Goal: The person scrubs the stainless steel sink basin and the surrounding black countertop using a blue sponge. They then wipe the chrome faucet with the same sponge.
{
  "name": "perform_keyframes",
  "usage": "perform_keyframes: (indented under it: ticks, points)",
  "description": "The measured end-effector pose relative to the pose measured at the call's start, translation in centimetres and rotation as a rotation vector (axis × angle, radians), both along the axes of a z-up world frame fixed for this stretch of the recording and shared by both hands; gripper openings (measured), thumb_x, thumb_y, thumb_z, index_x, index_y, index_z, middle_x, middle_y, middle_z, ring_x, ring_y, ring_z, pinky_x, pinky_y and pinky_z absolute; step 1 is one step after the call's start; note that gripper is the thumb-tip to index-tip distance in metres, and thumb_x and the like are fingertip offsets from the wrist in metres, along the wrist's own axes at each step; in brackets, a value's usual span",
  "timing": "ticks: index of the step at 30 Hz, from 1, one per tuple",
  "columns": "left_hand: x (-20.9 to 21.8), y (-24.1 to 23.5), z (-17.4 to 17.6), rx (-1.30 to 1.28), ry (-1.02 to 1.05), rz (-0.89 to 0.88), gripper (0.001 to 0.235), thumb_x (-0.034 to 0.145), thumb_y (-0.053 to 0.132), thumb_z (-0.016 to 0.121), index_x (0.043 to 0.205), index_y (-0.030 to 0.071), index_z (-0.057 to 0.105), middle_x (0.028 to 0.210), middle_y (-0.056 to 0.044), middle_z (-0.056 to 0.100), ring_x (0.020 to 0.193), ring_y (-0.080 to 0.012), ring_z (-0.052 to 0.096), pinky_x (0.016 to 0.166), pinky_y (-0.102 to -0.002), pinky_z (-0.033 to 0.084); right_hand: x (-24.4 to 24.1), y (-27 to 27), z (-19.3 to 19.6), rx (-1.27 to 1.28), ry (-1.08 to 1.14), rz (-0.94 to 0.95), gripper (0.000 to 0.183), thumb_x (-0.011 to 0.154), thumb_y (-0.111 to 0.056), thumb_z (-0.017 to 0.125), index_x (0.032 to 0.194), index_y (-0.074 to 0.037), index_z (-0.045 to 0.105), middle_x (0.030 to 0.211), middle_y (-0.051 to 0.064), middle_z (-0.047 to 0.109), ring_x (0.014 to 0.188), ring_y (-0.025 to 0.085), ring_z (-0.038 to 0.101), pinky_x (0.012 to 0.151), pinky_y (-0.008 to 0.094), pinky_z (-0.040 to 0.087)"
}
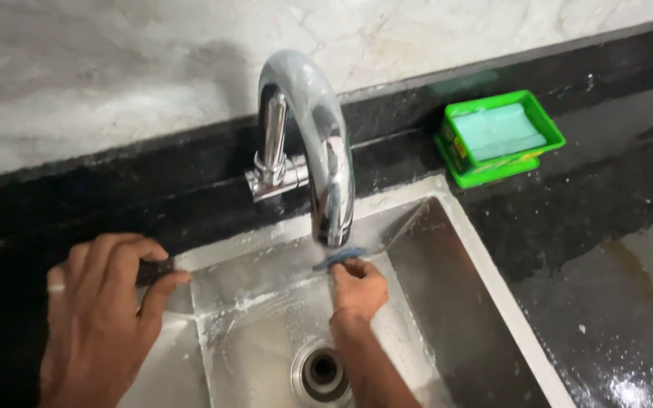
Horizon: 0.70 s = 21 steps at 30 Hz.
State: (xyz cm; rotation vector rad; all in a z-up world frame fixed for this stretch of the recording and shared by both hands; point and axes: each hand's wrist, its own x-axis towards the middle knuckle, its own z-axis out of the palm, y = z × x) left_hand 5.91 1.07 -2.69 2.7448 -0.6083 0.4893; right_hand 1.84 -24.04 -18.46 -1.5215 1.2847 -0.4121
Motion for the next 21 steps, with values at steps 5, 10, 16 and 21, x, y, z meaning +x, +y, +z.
perform_keyframes:
  ticks: [5, 10, 16, 21]
  points:
    - [0.2, 0.1, 0.1, 0.017, 0.008, 0.021, 0.038, 0.081, 0.037, 0.078, 0.106, 0.012, 0.064, 0.112, -0.003, 0.065, 0.104, -0.0274, 0.058, 0.093, -0.046, 0.04, 0.0, 4.0, 5.7, -0.234, -0.573, 0.022, 0.021, 0.079, -0.007, 0.073, 0.099, -0.003, 0.065, 0.095, 0.005, 0.068, 0.089, 0.013, 0.068, 0.079, 0.03, 0.063]
    - [0.3, 0.1, 0.4, -0.019, -0.009, -0.026, 0.039, 0.082, 0.038, 0.075, 0.107, 0.011, 0.062, 0.111, -0.002, 0.065, 0.104, -0.0269, 0.058, 0.091, -0.045, 0.039, 1.1, 3.4, -1.4, 0.022, -0.062, -0.076, 0.025, 0.076, -0.007, 0.079, 0.098, -0.001, 0.069, 0.084, 0.006, 0.073, 0.078, 0.017, 0.069, 0.078, 0.033, 0.056]
    - [0.1, 0.3, 0.8, -0.006, 0.001, -0.018, 0.039, 0.081, 0.039, 0.074, 0.106, 0.012, 0.063, 0.11, -0.002, 0.064, 0.105, -0.0262, 0.058, 0.092, -0.046, 0.04, 0.3, 6.0, -1.6, -0.041, -0.211, 0.09, 0.025, 0.074, -0.012, 0.08, 0.095, -0.002, 0.069, 0.091, 0.009, 0.075, 0.083, 0.016, 0.072, 0.079, 0.032, 0.061]
    - [0.8, 0.4, 0.6, 0.018, 0.033, 0.003, 0.039, 0.081, 0.042, 0.073, 0.105, 0.012, 0.063, 0.109, -0.001, 0.064, 0.103, -0.0244, 0.058, 0.09, -0.046, 0.04, 0.8, 7.3, 1.7, 0.03, 0.029, 0.125, 0.019, 0.075, -0.01, 0.081, 0.088, 0.001, 0.072, 0.084, 0.012, 0.078, 0.078, 0.021, 0.073, 0.078, 0.034, 0.058]
